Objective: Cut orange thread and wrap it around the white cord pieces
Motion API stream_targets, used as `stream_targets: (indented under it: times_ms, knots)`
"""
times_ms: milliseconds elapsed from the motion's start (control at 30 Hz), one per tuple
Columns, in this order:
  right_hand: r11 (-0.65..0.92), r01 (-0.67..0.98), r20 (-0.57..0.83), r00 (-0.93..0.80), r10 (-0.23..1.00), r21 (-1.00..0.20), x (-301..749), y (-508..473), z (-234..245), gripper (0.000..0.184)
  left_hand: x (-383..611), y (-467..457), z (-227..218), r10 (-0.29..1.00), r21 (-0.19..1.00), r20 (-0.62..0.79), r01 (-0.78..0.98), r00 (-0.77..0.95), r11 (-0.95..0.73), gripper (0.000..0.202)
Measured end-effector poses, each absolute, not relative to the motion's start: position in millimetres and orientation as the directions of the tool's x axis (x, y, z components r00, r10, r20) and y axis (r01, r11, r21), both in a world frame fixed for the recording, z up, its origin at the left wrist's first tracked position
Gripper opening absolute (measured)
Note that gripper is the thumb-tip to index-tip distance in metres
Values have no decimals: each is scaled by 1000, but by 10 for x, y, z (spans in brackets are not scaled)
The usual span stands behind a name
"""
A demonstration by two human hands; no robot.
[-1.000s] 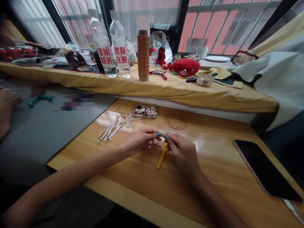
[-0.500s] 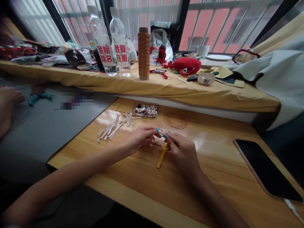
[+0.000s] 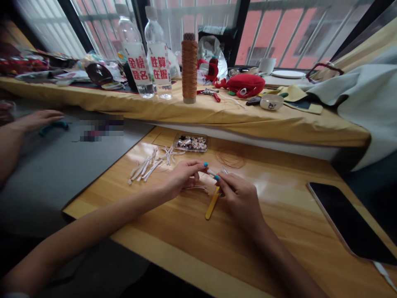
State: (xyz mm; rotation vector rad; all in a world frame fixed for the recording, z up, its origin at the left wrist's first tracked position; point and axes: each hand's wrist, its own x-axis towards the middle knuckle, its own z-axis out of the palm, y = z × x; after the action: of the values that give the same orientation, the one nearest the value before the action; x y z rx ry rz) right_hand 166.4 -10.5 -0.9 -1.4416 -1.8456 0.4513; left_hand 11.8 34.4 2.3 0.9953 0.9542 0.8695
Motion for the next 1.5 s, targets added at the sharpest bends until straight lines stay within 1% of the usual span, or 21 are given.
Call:
stream_targets:
  times_ms: [167,300,500,700,833,933,1067,1167,1233,1300,1367,1500]
  knots:
    - [349,644,321,-166,932,-680,1650,-116,13,24,111,366,25,890,929,-264,-151,371,338,3]
    - [351,637,331,-155,931,-687,1662,-101,1,25,108,389,19,860,932,-290,-79,419,353,12]
    - [302,628,335,-69,940,-718,1709,-66,-68,25,102,400,23,832,945,-286,-2,476,327,21]
    - [296,644,347,-51,936,-705,1714,-49,-92,25,116,379,-11,803,941,-268,-33,532,336,23]
    - [293,645,360,-29,933,-706,1708,-47,-100,25,129,368,-51,823,944,-229,-89,519,319,17]
    - [289,649,366,-18,930,-704,1705,-50,-103,25,132,369,-56,833,952,-210,-88,512,294,12]
    - [279,659,368,-4,930,-699,1699,-50,-109,25,134,364,-50,832,959,-224,-37,507,280,17]
    - [278,658,373,4,928,-700,1693,-47,-121,26,135,361,-62,847,963,-204,-56,491,265,25]
    - [276,663,373,4,928,-696,1691,-46,-126,26,136,365,-68,854,964,-198,-62,481,258,23]
    - [276,677,376,2,927,-682,1691,-46,-125,26,136,368,-65,855,966,-208,-40,475,257,16]
    - [277,689,380,-2,925,-670,1692,-46,-121,26,135,363,-50,858,968,-214,-16,467,250,14]
    - [272,694,381,4,925,-667,1692,-42,-120,25,136,334,-9,876,976,-197,1,441,219,23]
